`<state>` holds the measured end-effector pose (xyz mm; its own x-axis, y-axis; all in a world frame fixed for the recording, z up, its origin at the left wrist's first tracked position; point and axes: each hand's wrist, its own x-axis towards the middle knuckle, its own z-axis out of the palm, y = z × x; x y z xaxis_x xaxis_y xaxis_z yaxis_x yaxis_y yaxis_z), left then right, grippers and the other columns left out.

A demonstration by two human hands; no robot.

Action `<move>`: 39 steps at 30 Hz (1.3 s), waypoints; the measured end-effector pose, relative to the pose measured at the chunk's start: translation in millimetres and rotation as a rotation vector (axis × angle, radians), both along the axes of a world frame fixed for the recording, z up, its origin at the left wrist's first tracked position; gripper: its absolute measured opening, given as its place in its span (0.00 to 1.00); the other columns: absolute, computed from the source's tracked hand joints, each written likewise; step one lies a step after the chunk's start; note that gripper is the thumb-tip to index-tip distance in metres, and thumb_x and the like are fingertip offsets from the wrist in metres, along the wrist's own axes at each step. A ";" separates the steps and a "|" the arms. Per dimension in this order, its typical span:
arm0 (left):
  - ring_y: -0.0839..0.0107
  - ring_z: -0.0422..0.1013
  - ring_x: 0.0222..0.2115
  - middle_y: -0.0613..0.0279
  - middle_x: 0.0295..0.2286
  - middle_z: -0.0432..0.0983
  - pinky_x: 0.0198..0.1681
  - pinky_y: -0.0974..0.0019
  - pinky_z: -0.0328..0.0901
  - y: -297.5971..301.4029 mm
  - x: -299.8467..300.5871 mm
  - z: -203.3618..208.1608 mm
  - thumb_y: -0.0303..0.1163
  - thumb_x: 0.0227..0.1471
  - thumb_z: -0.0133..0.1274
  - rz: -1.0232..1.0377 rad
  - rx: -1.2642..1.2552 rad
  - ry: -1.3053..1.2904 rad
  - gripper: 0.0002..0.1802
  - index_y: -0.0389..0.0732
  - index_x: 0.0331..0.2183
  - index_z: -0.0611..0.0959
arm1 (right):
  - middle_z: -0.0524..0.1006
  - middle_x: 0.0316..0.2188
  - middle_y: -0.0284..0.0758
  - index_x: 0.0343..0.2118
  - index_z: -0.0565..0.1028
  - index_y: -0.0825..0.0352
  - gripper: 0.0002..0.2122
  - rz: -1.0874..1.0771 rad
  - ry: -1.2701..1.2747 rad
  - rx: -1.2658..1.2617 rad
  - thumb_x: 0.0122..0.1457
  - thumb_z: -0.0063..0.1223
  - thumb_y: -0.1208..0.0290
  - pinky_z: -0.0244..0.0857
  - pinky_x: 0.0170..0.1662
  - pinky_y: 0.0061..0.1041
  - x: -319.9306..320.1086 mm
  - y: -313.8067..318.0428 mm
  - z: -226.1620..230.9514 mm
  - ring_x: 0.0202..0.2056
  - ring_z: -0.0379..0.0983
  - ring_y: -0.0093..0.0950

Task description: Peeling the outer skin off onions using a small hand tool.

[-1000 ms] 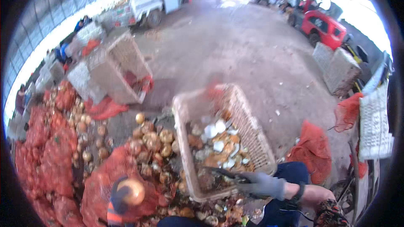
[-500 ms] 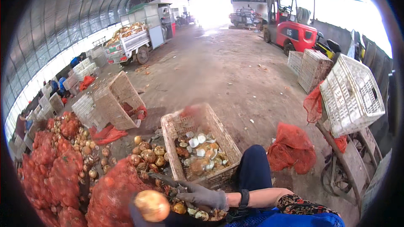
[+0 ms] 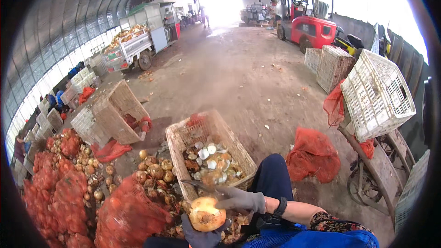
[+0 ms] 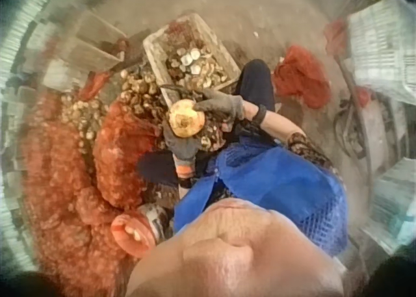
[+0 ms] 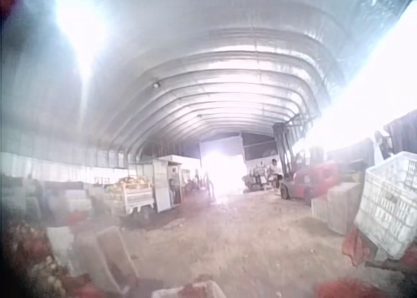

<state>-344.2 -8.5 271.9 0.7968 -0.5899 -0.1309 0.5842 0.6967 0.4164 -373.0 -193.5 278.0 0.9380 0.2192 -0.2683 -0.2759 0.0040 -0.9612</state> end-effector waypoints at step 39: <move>0.59 0.65 0.49 0.58 0.49 0.66 0.49 0.51 0.64 32.8 25.8 -39.6 0.56 0.54 0.40 0.801 1.154 -0.838 0.33 0.41 0.52 0.67 | 0.72 0.17 0.41 0.42 0.67 0.69 0.15 0.234 -0.061 -0.524 0.59 0.49 0.63 0.64 0.23 0.30 -18.8 6.9 56.1 0.18 0.71 0.32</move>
